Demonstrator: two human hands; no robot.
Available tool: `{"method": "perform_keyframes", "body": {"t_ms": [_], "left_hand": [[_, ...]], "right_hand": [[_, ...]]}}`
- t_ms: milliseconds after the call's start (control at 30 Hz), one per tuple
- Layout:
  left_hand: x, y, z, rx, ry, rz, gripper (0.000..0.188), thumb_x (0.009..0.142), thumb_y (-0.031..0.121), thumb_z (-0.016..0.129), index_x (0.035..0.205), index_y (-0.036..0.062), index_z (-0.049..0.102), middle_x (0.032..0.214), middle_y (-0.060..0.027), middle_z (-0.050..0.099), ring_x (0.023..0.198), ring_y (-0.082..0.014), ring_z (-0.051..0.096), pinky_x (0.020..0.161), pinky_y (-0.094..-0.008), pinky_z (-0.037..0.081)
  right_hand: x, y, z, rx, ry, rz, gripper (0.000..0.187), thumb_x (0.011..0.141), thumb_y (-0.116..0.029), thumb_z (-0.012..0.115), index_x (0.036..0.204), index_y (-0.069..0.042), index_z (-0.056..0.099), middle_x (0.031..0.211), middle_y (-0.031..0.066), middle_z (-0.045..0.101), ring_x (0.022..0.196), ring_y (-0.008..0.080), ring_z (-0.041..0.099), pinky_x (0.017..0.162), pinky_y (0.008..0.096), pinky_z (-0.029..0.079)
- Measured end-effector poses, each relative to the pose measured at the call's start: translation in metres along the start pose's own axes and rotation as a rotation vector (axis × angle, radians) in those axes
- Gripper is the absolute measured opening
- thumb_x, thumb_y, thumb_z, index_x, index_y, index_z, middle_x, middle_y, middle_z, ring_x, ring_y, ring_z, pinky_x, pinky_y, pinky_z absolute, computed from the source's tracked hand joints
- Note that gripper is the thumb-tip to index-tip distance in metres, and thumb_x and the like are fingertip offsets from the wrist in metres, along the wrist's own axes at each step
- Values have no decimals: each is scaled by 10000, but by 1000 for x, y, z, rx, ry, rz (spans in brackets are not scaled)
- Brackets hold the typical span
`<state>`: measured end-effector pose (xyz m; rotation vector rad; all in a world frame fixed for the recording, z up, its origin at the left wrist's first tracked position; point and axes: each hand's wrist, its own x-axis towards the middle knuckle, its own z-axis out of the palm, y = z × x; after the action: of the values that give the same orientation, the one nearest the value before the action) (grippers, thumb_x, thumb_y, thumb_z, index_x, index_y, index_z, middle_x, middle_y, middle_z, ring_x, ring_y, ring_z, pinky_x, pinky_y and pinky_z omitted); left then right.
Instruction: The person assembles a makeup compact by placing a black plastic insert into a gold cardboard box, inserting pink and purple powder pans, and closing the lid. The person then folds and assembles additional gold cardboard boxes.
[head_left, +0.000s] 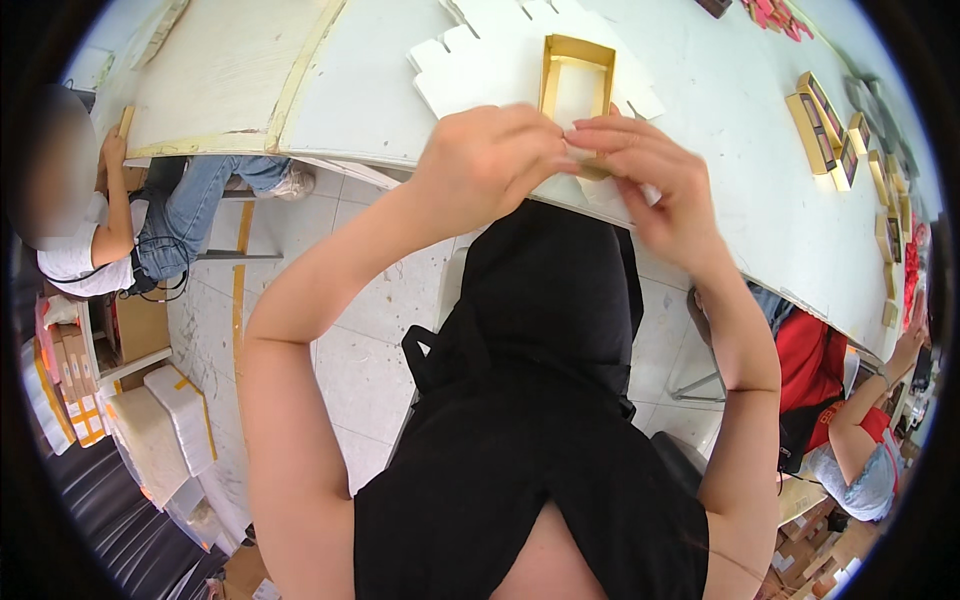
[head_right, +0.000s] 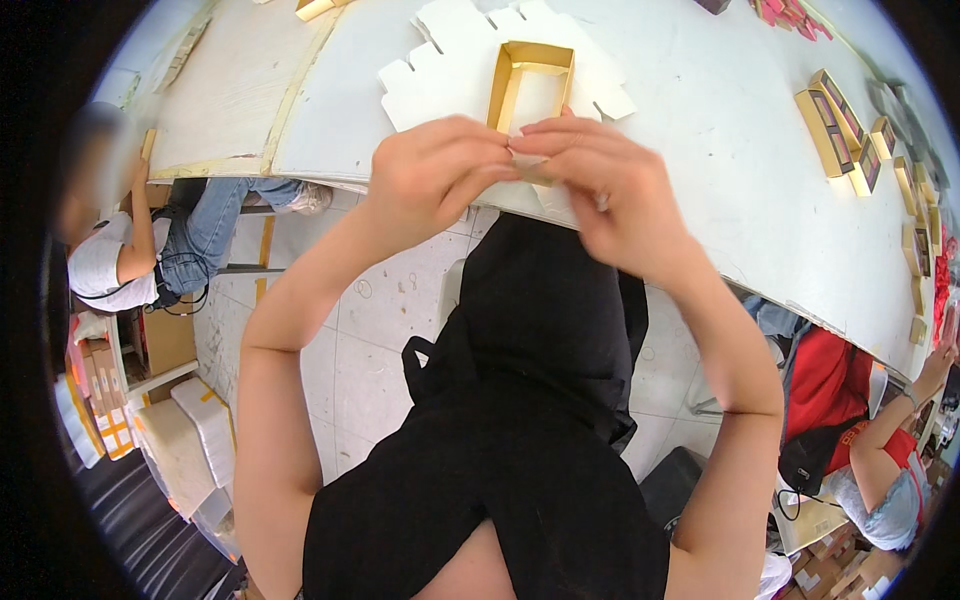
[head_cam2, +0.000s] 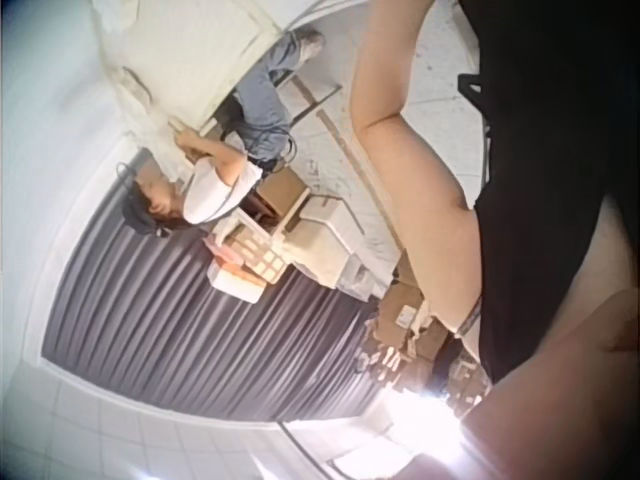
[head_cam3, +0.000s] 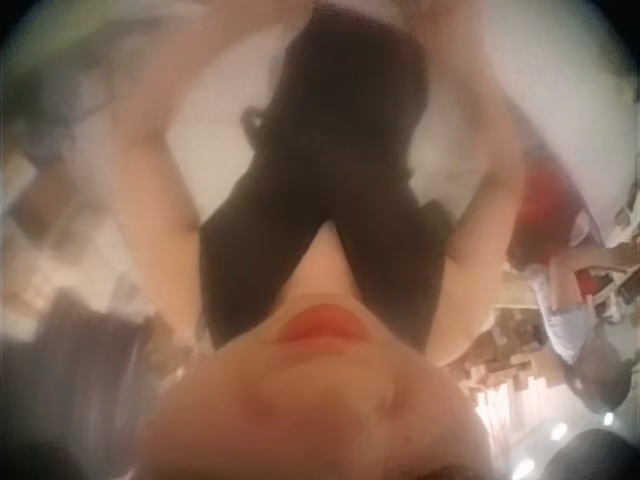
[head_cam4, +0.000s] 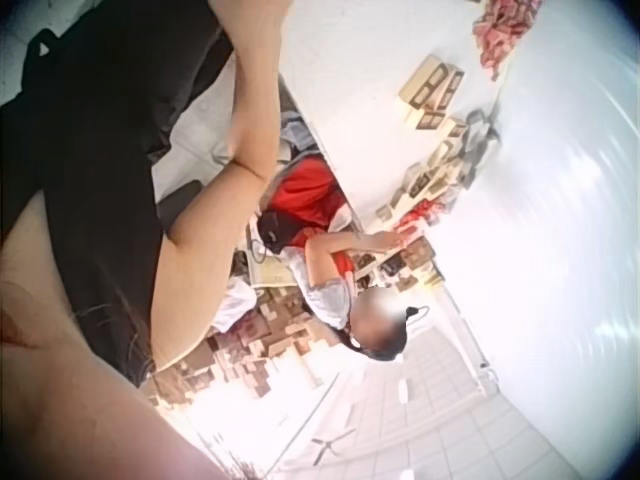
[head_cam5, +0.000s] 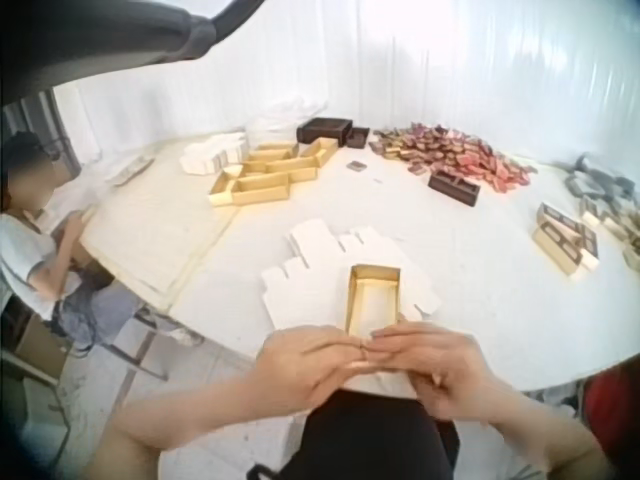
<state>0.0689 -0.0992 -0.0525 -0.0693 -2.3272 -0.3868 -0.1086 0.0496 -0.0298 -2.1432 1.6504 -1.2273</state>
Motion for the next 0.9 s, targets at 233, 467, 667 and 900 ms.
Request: {"method": "perform_keyframes", "body": {"t_ms": [233, 467, 667, 900], "left_hand": [[48, 19, 3, -859, -250, -866, 216, 919, 55, 585, 1132, 27, 578, 746, -63, 689, 583, -107, 655, 559, -211, 469], [52, -2, 0, -388, -108, -705, 348, 899, 49, 621, 1239, 77, 556, 928, -40, 711, 565, -107, 642, 553, -225, 487], [66, -86, -21, -178, -301, -28, 594, 751, -73, 707, 1284, 167, 599, 1286, -26, 640, 1143, -221, 612, 943, -368, 520], [100, -103, -15, -372, -843, -240, 749, 571, -12, 871, 1254, 172, 624, 1213, -19, 655, 1053, -195, 614, 992, -407, 518]], "right_hand": [[3, 6, -7, 145, 149, -36, 607, 742, 145, 567, 1319, -44, 539, 1489, 176, 383, 1301, 340, 496, 1085, 468, 441], [-5, 13, 10, -307, 87, -183, 311, 758, 20, 724, 1056, -47, 663, 1061, 101, 623, 1000, 282, 635, 1024, 477, 504], [15, 18, -14, -167, -189, -127, 152, 779, 32, 688, 907, -48, 669, 910, 80, 673, 936, 277, 658, 1138, 506, 385], [17, -5, 5, -428, -273, -74, 144, 820, -141, 705, 811, -19, 629, 783, 81, 599, 908, 276, 613, 1069, 491, 379]]}}
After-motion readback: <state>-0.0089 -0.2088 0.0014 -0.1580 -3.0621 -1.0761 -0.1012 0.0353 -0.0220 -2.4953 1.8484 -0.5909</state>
